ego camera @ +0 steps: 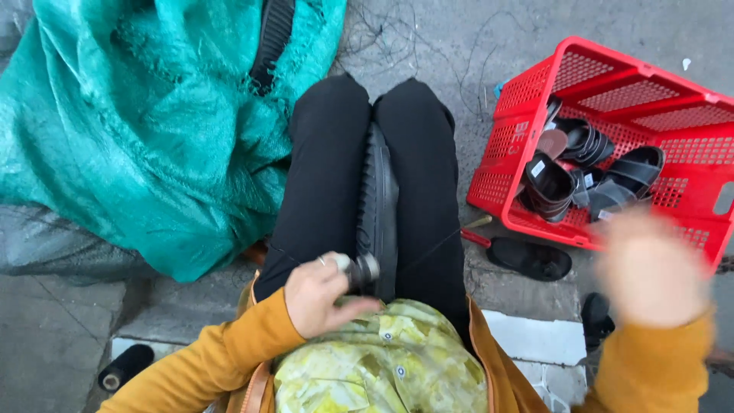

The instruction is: Hand-sewing the upper straps of sandals to the rubber soles using a needle and thread.

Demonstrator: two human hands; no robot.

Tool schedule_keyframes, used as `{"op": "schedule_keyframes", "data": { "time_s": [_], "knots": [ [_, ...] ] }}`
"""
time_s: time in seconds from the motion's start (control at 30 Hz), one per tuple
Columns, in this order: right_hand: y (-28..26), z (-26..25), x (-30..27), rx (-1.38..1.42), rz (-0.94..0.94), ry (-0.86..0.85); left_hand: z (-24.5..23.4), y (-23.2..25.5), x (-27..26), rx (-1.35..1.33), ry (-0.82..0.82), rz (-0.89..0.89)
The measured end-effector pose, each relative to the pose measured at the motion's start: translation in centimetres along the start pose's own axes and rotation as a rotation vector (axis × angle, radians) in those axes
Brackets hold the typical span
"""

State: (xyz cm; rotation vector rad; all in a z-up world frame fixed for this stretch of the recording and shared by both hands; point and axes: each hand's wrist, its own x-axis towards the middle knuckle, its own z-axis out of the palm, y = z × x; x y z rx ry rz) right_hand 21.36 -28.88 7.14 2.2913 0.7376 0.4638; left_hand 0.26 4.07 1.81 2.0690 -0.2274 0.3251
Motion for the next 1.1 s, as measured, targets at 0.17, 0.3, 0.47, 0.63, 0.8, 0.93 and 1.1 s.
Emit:
{"op": "schedule_keyframes", "data": {
  "time_s": [0.17, 0.3, 0.47, 0.63, 0.8, 0.93, 1.1],
  "knots": [
    [-9.5, -7.9, 0.4, 1.525, -0.508, -0.179, 1.5, -2.0, -1.1, 0.372, -0.377, -0.294],
    [-11.4, -6.9, -0.3, 1.525, -0.6, -0.508, 0.3, -2.9, 0.8, -0.368, -0.345, -0.525],
    [-11.8, -7.5, 0.3, 1.915, -0.309, -0.633, -1.7, -2.9, 6.7, -0.974, -0.301, -0.711],
    [-14.1, -5.8, 1.5, 1.834, -0.42, -0.493, -1.1, -9.6, 8.5, -1.079, 0.095, -0.947],
    [-13.1, -6.3, 0.0, 1.286, -0.606, -0.176, -7.5, -6.5, 8.6, 0.292, 0.138, -0.209],
    [-12.9, -7.7, 0.7, 1.246, -0.607, -0.06, -4.8, -2.4, 6.1, 0.164, 0.034, -0.238],
    [-13.0, -8.7, 0.5, 1.144, -0.563, -0.04, 0.5, -2.5, 0.8, -0.055, -0.115, -0.31]
  ]
}}
